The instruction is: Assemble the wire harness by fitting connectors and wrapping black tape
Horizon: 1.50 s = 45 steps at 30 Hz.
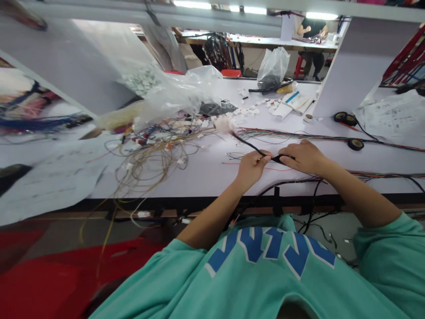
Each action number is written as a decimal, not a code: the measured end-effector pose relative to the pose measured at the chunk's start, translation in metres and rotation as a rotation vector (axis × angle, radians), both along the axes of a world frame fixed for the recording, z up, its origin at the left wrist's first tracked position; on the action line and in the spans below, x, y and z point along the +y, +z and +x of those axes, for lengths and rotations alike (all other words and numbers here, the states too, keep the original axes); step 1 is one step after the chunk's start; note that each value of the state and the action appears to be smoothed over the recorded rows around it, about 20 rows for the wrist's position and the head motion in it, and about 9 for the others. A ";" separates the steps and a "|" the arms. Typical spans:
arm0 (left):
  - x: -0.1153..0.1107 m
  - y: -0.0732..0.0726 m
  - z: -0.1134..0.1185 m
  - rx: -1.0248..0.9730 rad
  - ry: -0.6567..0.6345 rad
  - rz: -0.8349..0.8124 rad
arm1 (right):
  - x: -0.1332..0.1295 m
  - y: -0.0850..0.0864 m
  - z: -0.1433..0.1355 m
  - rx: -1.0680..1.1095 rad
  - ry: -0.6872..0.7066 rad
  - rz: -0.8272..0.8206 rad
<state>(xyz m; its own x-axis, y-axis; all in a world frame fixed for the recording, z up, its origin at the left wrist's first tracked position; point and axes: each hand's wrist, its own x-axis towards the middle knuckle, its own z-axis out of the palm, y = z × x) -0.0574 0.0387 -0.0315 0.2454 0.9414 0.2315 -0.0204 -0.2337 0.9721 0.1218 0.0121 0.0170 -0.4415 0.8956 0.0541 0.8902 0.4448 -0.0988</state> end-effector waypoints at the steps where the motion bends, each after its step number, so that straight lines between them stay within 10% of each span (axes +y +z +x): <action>1: -0.001 0.003 0.000 0.036 0.007 0.073 | 0.008 -0.006 0.001 0.063 0.024 -0.027; 5: 0.003 0.005 0.007 -0.055 -0.028 0.152 | 0.030 -0.030 0.003 0.387 0.131 -0.109; 10: 0.012 -0.009 0.020 -0.358 -0.165 -0.209 | 0.016 -0.035 0.014 0.508 0.051 -0.065; 19: 0.008 -0.013 0.020 -0.354 -0.076 -0.394 | -0.041 -0.016 -0.021 -0.370 0.640 0.423; 25: 0.003 -0.017 0.021 -0.469 -0.037 -0.462 | -0.031 0.010 0.008 -0.170 0.323 0.246; 29: -0.001 -0.011 0.016 -0.305 -0.042 -0.112 | -0.002 0.004 0.024 -0.062 0.077 0.046; 34: 0.008 -0.003 0.014 -0.091 -0.093 0.173 | 0.025 -0.021 0.021 0.337 0.108 -0.084; 45: 0.022 -0.001 0.035 -0.281 -0.128 -0.008 | 0.009 -0.024 0.014 1.201 -0.159 -0.550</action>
